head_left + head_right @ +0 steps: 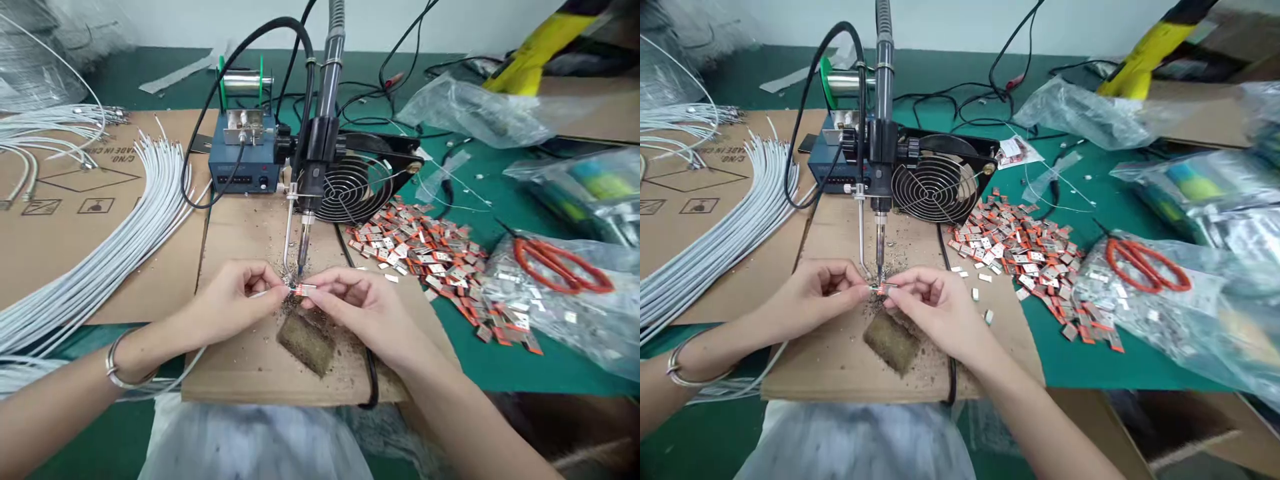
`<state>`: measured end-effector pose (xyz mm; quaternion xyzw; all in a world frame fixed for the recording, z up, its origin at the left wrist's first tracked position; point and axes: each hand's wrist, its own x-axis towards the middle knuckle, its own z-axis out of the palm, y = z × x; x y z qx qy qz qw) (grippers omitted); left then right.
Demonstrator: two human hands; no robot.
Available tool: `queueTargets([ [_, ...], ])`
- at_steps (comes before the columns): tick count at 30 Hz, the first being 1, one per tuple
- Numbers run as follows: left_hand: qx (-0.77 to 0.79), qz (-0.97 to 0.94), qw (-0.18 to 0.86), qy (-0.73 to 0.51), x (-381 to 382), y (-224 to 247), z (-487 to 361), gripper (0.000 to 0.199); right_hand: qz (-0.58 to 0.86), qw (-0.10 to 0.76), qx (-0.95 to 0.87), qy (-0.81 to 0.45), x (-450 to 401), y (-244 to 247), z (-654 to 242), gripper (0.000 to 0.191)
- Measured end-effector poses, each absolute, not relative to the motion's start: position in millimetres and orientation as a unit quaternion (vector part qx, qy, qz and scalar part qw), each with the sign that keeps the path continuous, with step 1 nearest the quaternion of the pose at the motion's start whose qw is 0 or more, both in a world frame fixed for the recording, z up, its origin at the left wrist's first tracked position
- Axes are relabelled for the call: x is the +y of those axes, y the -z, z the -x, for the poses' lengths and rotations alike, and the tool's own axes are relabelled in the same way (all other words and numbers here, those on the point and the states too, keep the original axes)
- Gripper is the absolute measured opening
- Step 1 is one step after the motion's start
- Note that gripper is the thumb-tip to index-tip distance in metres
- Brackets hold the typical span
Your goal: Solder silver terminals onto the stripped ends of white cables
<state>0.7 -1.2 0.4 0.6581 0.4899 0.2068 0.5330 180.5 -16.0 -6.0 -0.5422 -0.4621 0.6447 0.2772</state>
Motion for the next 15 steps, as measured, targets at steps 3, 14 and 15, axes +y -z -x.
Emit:
queueTargets([
  [3, 0.488, -0.66, 0.531, -0.212, -2.4, -0.7, -1.2, 0.022, 0.541, 0.277, -0.464, -0.644, -14.6, 6.0, -180.4, 0.043],
  [14, 0.498, -0.687, 0.493, -0.189, -2.7, 6.7, 2.4, 0.021, 0.563, 0.253, -0.488, -0.617, -15.0, 12.4, -179.8, 0.045],
  [15, 0.497, -0.687, 0.496, -0.189, -3.0, 6.6, 2.8, 0.022, 0.561, 0.253, -0.49, -0.618, -15.4, 12.3, -180.2, 0.045],
])
